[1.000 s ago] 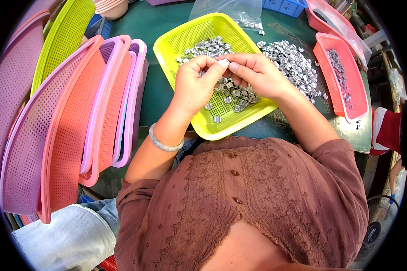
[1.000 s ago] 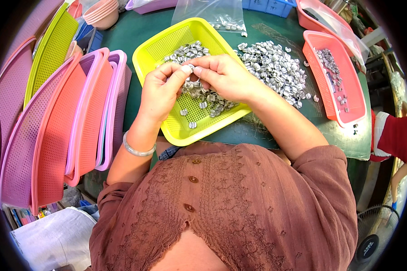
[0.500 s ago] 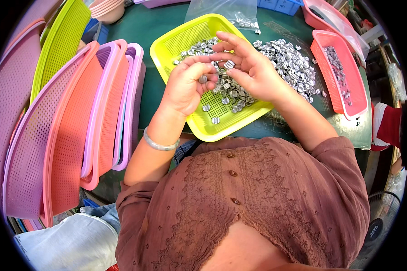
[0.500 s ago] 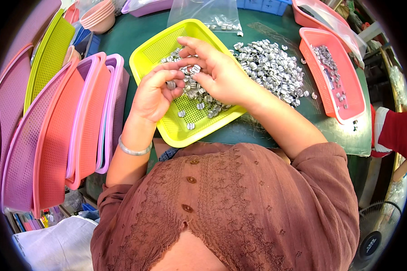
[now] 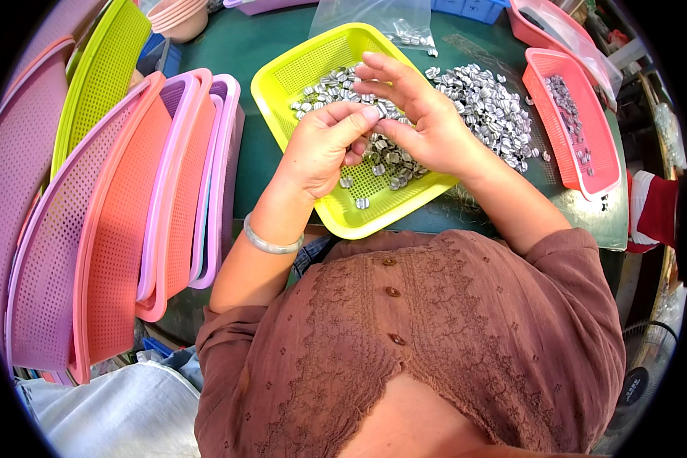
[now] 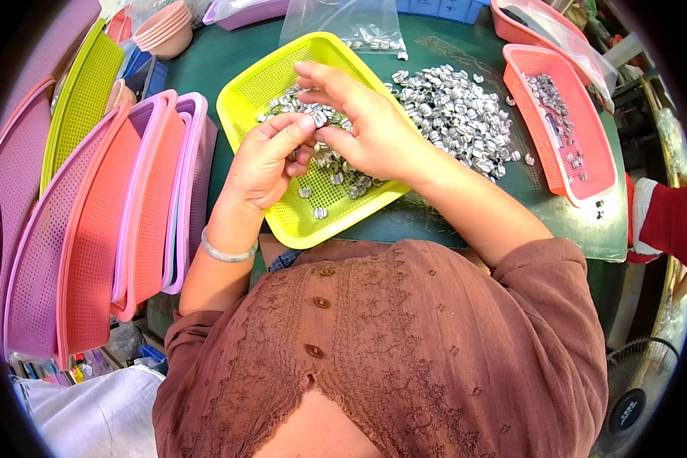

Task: The person picks up small metal components from a yellow basket and uses a pair of red-handled pliers to trim a part of each component before placing them into a pink basket.

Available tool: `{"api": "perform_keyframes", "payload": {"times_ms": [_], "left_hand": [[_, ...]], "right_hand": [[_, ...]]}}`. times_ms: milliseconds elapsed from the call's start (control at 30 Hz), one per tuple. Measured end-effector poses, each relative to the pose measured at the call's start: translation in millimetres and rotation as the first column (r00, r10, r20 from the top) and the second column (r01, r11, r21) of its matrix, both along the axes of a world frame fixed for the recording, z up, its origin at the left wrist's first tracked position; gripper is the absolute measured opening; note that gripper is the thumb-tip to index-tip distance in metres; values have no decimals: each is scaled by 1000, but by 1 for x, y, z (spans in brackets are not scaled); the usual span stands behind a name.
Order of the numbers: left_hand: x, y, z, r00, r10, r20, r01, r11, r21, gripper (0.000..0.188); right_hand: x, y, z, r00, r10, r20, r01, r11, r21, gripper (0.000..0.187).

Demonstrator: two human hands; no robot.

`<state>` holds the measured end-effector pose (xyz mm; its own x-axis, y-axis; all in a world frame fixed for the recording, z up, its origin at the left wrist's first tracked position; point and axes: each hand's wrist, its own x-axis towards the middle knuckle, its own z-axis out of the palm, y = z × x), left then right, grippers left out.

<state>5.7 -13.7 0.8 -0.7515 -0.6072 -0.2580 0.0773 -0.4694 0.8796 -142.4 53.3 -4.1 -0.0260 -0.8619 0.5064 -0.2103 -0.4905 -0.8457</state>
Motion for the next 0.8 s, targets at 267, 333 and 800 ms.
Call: {"api": "perform_keyframes", "payload": {"times_ms": [267, 333, 800], "left_hand": [[5, -5, -5, 994, -17, -111, 24, 997, 68, 14], [5, -5, -6, 992, -16, -123, 24, 998, 64, 13], [3, -2, -6, 982, 41, -183, -30, 998, 60, 14]], "right_hand": [[-12, 0, 3, 982, -48, -180, 54, 998, 27, 21], [-12, 1, 5, 980, -37, -197, 50, 997, 58, 19], [-12, 2, 4, 983, -59, -173, 59, 998, -4, 18]]}}
